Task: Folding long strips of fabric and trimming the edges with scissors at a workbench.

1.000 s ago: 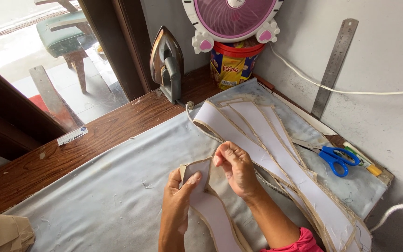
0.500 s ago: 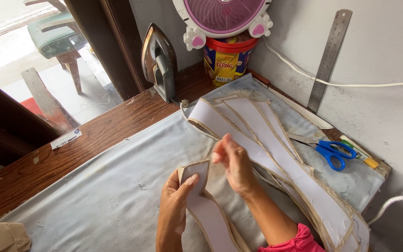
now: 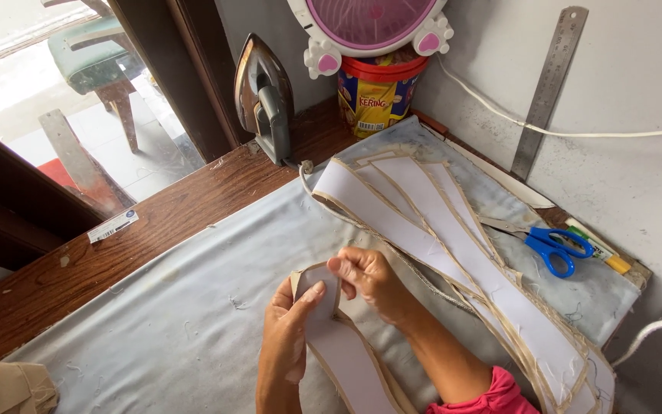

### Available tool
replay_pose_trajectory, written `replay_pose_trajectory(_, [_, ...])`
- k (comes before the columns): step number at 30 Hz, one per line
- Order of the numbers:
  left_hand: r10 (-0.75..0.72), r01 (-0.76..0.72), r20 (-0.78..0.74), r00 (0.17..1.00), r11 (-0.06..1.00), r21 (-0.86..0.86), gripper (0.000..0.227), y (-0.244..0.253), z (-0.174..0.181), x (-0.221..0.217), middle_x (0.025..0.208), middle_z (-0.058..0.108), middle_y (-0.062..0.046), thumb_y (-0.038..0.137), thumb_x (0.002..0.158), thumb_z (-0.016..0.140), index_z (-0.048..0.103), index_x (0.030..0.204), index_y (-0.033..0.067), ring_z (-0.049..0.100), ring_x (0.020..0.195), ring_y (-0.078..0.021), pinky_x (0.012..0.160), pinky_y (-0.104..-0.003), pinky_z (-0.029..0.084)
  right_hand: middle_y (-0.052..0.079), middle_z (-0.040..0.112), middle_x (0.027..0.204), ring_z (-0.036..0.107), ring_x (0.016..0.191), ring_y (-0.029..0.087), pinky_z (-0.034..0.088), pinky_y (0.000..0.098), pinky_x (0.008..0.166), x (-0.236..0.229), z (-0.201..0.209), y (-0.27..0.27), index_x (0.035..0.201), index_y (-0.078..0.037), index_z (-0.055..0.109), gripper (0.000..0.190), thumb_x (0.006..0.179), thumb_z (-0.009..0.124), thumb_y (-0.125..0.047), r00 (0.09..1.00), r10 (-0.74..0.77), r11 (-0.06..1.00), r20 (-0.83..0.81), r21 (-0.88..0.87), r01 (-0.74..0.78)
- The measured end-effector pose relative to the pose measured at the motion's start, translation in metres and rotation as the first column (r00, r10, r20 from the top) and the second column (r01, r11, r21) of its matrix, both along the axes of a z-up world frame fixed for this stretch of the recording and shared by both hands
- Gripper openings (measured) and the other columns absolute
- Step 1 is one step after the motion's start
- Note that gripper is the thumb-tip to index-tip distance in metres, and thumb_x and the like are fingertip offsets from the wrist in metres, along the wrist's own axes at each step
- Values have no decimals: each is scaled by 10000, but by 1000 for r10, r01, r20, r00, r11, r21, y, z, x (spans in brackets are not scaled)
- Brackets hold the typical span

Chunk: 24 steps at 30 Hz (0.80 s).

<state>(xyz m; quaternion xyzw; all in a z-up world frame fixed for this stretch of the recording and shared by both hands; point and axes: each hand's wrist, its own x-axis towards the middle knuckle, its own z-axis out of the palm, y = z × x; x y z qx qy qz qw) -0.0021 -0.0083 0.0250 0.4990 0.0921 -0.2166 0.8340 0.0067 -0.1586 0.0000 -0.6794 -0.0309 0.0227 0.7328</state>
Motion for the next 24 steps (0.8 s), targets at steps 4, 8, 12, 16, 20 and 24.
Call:
replay_pose_trajectory(4, [-18,18,13,1000,999,-41,192,-2,-11,0,675,600,-113,160,756,657,618,883,21,555,530,-224,483,-344,467,12,394,464,387,453,103,365,241,484,1,-1,3,554,-112,434,426,883,550,-358,988,-150,988,-30,43,151])
replay_pose_trajectory(8, [16,-16,-10,1000,1000,-15,167,3,-16,2,742,629,-72,129,759,661,636,894,35,558,600,-178,521,-315,467,-49,307,499,236,409,74,311,249,546,16,-19,-13,538,-155,326,414,943,412,-158,878,-469,834,-96,279,476])
replay_pose_trajectory(12, [-5,5,-18,1000,1000,-14,172,3,-14,1,735,601,-55,145,758,664,630,894,46,548,613,-178,514,-318,460,-25,425,508,391,505,101,367,233,575,17,-18,-12,771,-31,627,177,849,576,-180,812,-572,789,-119,193,584])
replay_pose_trajectory(16, [8,-5,38,999,996,-86,176,6,-31,1,765,615,-43,130,775,650,629,937,63,571,641,-164,534,-308,470,82,512,1147,518,1050,117,457,240,858,13,-51,-8,1223,-126,573,460,766,570,-179,887,-457,881,69,-107,462])
replay_pose_trajectory(20, [50,-45,37,998,990,-135,108,8,-38,-12,732,621,-63,135,802,636,576,886,104,572,562,-161,485,-284,467,116,502,1167,582,1040,240,488,320,923,-38,-62,-2,1100,-50,609,279,838,569,-137,872,-320,812,371,-367,454])
replay_pose_trajectory(24, [130,-126,30,991,986,-109,258,10,-50,-29,826,651,-64,163,802,629,599,1052,106,603,642,-166,544,-270,474,80,686,997,659,904,156,516,257,867,-158,-7,-8,1101,-32,629,286,886,480,-148,942,-330,920,60,-201,336])
